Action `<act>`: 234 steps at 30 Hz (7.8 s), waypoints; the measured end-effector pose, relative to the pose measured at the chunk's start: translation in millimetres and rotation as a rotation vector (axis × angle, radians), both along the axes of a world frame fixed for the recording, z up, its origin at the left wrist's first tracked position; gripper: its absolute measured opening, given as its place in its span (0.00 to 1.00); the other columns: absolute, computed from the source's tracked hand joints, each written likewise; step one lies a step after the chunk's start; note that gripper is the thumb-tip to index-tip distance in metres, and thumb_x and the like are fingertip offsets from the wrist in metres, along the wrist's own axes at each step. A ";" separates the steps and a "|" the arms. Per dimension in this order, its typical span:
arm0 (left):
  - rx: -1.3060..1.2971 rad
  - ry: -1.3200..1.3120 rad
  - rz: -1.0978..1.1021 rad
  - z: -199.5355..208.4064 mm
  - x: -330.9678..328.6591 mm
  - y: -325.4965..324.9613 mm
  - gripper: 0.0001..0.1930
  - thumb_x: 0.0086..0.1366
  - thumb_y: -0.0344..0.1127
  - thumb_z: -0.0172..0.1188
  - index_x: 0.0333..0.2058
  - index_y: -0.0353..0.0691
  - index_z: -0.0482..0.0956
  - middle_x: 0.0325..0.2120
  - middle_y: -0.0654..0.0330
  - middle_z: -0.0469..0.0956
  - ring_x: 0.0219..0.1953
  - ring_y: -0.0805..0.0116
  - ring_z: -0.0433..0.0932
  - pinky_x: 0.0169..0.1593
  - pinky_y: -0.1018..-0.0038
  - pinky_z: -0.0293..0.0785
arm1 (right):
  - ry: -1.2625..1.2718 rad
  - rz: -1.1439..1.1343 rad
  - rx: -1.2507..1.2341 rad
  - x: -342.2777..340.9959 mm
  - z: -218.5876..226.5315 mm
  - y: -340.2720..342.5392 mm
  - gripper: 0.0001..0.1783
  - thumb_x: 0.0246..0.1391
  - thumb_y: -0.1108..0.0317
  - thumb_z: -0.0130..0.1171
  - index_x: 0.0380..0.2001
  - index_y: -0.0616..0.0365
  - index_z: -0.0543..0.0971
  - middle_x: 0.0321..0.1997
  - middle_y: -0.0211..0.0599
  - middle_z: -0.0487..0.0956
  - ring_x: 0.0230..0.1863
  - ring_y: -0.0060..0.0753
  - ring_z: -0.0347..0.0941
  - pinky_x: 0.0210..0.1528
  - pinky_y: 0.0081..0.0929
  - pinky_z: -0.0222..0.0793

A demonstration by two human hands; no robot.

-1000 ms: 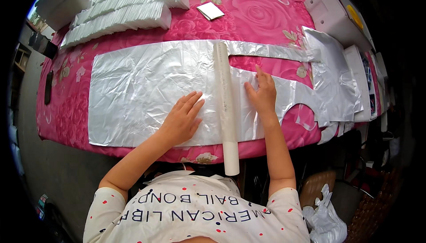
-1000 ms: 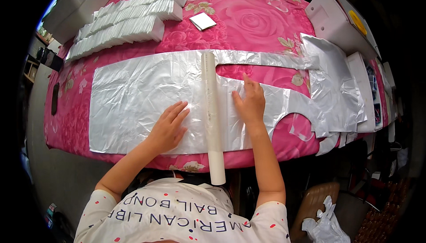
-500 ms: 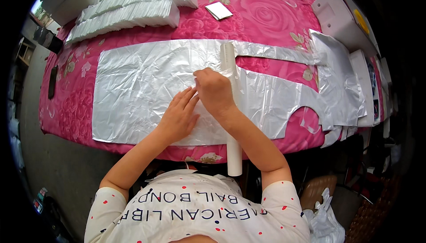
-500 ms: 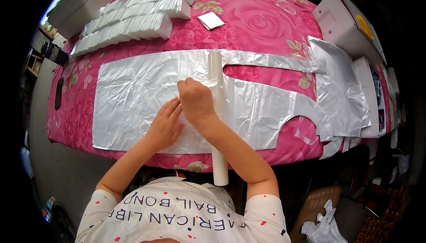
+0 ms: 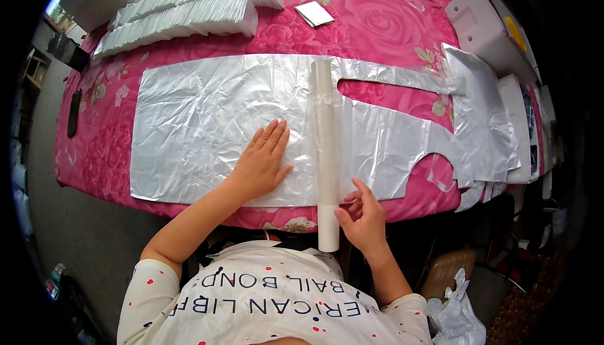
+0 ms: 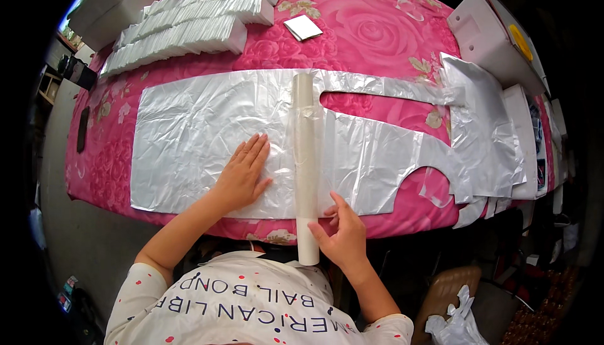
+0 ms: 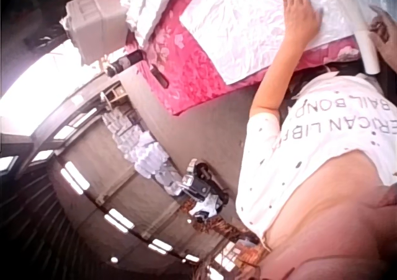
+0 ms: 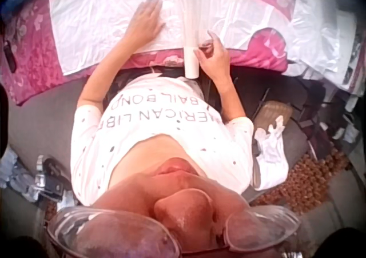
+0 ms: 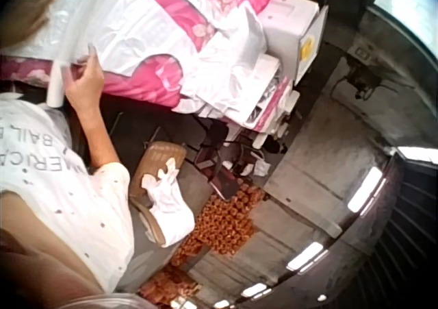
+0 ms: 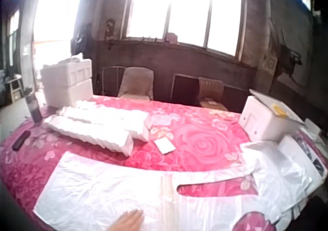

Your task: The person wraps small white rectangular items in clear plastic film on a pink floral table. They unroll the film, place an item, fold the film around it, and set the wrapped item aside, repeating the process.

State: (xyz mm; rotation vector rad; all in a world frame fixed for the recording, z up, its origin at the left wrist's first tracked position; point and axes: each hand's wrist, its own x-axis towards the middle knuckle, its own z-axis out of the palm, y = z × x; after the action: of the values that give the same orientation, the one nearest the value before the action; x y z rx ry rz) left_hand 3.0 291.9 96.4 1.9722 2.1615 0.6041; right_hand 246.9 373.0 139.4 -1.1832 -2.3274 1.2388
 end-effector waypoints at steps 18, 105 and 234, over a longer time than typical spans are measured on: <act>0.170 -0.407 -0.086 26.2 16.0 18.7 0.30 0.56 0.29 0.50 0.58 0.28 0.56 0.60 0.44 0.54 0.63 0.48 0.51 0.64 0.60 0.47 | -0.238 0.008 -0.070 -6.7 9.0 -39.9 0.41 0.42 0.54 0.62 0.54 0.68 0.57 0.27 0.52 0.77 0.29 0.51 0.76 0.33 0.38 0.71; 0.003 -0.007 0.034 -4.5 43.3 35.7 0.30 0.60 0.36 0.42 0.58 0.23 0.52 0.61 0.40 0.51 0.65 0.47 0.48 0.65 0.56 0.41 | 1.341 -0.141 -0.298 -84.7 94.7 232.5 0.20 0.57 0.69 0.40 0.50 0.69 0.68 0.54 0.45 0.71 0.56 0.33 0.67 0.59 0.29 0.61; -0.049 -1.225 0.314 24.1 -39.3 -21.7 0.15 0.61 0.33 0.57 0.45 0.35 0.73 0.36 0.60 0.78 0.38 0.76 0.76 0.43 0.79 0.72 | 1.440 0.255 -0.878 -136.1 72.9 162.9 0.14 0.55 0.63 0.54 0.41 0.58 0.76 0.51 0.39 0.73 0.53 0.38 0.69 0.49 0.35 0.72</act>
State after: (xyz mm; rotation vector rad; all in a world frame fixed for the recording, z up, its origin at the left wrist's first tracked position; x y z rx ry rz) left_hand -36.3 270.3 120.5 0.7572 1.5718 1.3143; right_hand 110.8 535.9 212.3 0.1138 -0.8319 2.1959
